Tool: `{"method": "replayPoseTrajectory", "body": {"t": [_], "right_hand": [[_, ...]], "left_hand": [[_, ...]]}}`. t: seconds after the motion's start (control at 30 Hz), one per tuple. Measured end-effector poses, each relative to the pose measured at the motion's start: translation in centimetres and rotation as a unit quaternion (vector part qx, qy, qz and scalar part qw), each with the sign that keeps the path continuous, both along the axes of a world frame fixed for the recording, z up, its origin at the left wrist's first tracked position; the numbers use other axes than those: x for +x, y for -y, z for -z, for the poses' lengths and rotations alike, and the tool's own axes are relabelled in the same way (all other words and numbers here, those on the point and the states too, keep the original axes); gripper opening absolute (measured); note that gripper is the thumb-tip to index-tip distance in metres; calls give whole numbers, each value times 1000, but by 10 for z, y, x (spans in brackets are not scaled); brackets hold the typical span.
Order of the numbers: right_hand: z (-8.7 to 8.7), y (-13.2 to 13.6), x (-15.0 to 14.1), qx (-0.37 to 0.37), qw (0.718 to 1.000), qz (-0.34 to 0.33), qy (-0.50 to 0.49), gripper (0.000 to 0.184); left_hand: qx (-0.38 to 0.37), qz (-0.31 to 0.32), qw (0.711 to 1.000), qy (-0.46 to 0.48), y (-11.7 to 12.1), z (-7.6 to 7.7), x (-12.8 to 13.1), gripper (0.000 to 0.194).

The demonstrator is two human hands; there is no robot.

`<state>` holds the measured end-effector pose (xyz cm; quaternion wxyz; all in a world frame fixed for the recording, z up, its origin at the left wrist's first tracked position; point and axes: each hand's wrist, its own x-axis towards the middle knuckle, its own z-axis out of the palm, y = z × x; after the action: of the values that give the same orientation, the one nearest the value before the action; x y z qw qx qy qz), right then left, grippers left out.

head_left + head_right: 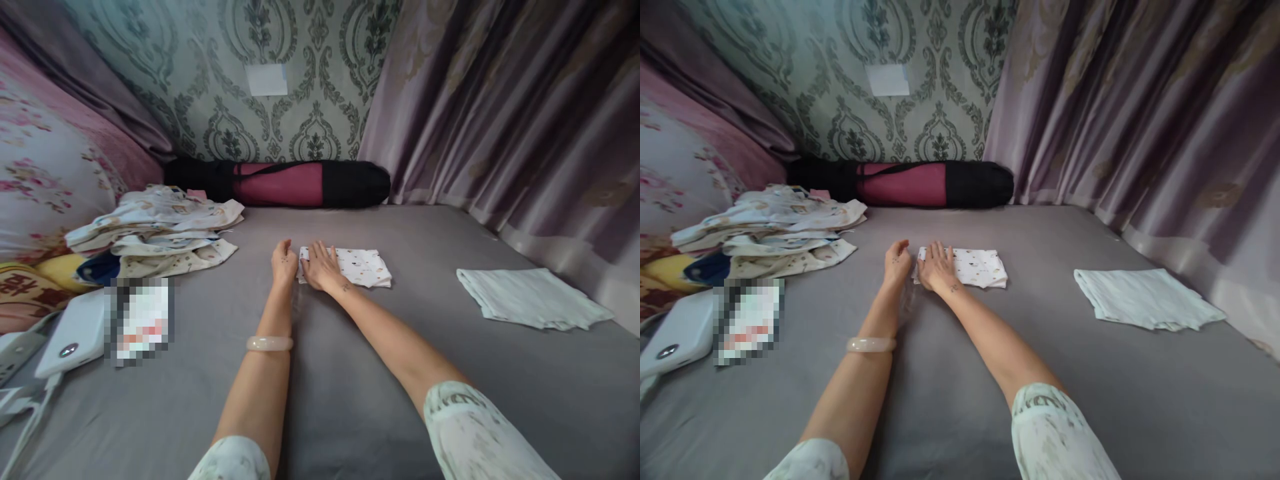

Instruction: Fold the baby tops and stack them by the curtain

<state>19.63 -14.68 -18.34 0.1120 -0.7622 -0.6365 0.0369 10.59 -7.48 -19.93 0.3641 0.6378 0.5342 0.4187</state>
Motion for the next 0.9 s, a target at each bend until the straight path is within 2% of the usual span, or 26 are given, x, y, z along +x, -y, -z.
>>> {"method": "replayPoseTrajectory", "body": {"t": [0.13,0.33,0.5,0.63,0.73,0.9], "right_hand": [[2,-5,-14,-13,999,-31,8,62],[8,-1,-19,-13,999,-34,7,69],[2,-1,-16,-29,998,-38,-32,63],[-8,7,1,20,996,-18,-84,60],[-13,24,25,40,996,1,-76,59],[-13,52,65,12,1000,6,-18,56]], "left_hand": [[1,-13,1000,-2,0,1,1,38],[13,1,1000,-22,-1,4,2,38],[12,3,999,-34,4,-4,3,37],[39,12,997,-68,13,-16,7,36],[75,32,991,-109,22,-23,14,35],[134,152,960,-192,36,-20,28,34]]}}
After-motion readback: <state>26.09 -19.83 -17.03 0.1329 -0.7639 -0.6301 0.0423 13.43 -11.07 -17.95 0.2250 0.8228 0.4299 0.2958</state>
